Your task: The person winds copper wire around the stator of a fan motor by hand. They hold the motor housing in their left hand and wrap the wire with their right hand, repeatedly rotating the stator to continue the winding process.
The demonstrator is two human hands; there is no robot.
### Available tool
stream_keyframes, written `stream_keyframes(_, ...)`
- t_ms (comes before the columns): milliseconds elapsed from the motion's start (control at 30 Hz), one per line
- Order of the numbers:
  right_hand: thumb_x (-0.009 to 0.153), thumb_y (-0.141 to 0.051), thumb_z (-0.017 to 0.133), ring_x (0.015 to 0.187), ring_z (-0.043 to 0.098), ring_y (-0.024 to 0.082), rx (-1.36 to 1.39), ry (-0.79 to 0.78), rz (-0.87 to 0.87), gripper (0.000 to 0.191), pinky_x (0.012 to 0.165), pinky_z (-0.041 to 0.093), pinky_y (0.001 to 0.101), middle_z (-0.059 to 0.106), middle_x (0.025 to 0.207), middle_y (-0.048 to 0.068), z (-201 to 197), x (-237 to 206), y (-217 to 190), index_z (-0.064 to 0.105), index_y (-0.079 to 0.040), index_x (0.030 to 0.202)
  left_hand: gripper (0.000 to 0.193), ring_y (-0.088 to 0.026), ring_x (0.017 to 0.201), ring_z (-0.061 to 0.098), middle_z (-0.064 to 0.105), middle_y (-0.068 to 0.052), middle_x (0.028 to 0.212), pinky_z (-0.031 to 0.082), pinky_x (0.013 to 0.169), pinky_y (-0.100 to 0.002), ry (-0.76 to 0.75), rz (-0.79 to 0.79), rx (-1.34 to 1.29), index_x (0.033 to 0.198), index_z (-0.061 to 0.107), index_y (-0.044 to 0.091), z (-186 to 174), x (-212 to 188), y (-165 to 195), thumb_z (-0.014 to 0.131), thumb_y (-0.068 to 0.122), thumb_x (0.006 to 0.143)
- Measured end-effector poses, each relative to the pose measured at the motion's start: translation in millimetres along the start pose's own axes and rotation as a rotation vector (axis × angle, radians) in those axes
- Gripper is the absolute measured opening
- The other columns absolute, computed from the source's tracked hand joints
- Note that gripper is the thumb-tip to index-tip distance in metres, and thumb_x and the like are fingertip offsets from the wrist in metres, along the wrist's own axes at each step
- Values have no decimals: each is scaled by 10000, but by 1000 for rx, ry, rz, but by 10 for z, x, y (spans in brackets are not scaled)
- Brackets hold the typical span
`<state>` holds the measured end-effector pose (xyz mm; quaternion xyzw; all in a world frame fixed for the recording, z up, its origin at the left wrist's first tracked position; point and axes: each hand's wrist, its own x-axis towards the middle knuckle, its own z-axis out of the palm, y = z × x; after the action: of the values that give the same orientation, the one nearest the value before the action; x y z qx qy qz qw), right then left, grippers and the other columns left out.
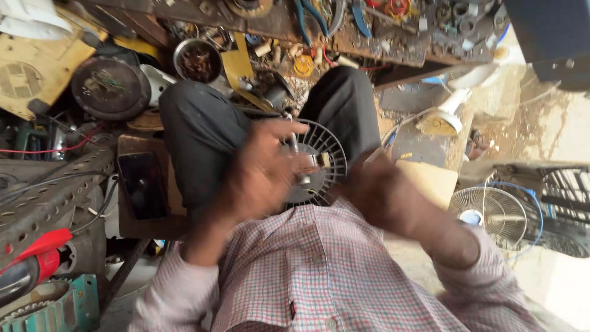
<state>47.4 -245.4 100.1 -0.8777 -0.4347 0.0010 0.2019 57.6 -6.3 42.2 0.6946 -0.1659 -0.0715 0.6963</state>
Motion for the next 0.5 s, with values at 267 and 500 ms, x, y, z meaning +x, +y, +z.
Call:
stream_keyframes(267,800,-166,821,746,669,270,297,249,254,113,672,531,382,699,846,85,757,378,1006,768,-110,882,152,-310,1075,693,686,-116,1203,566,952,-445,203,379,340,948,674,33,117,-25,-236,673,162,1029)
stream_keyframes(500,810,-252,763,709,593,292,-251,-27,14,170,817,458,563,581,734,89,381,233,132,700,-99,772,128,-221,846,717,749,-69,894,568,790,-396,-429,-77,355,908,778,111,-249,610,-59,783,216,836)
